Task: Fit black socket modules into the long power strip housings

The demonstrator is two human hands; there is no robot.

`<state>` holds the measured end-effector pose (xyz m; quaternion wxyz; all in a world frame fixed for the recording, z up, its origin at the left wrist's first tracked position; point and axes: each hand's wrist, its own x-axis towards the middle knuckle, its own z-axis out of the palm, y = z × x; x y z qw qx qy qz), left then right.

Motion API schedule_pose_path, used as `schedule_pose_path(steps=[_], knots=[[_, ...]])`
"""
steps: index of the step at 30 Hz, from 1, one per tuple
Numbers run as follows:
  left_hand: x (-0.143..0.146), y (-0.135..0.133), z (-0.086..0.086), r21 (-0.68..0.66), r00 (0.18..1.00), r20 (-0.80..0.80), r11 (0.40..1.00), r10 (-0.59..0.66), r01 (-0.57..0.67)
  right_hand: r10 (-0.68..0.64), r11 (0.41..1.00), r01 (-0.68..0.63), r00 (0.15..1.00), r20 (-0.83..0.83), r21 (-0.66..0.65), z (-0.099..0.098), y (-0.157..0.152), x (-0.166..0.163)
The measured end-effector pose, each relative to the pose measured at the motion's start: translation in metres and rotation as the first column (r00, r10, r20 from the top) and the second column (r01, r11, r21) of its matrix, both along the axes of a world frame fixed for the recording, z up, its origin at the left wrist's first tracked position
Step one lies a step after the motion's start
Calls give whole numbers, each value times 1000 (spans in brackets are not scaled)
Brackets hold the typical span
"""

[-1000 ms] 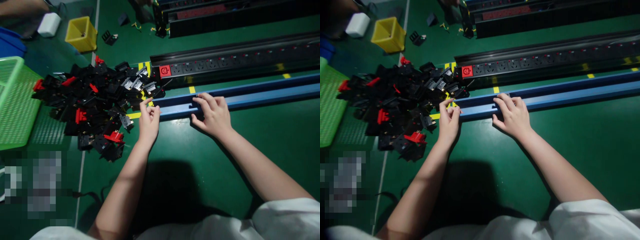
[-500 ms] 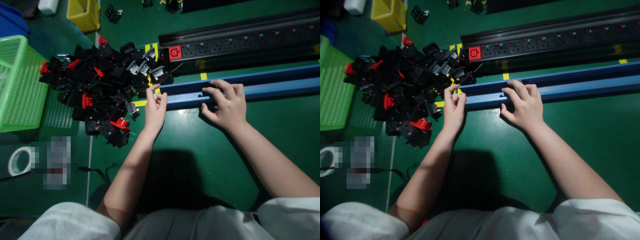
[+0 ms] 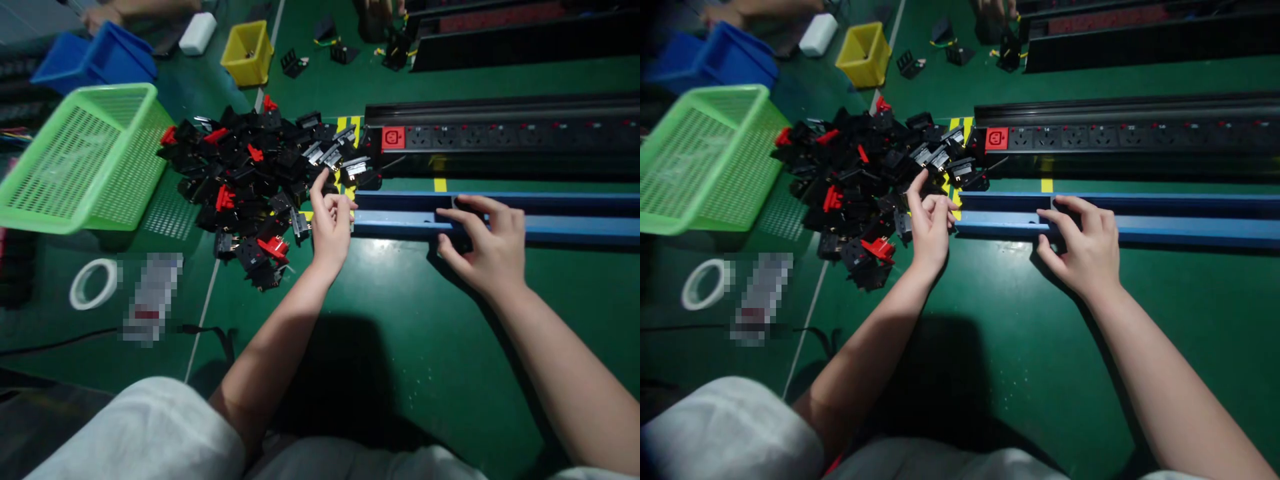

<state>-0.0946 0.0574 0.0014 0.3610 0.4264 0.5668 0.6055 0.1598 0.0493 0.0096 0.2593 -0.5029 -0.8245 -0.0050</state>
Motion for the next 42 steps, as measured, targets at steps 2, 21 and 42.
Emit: schedule_pose_path(steps=[2,21,42], knots=[[0,2,2,-11,997,76,1000,28,-27,3,1000,-3,1000,4,14,-1,1,0],[-9,10,2,-107,914,404,990,-41,92,-9,998,5,998,63,70,-2,1,2],[-4,10,-2,-66,949,308,996,70,-52,-12,997,6,997,78,76,-2,1,2]])
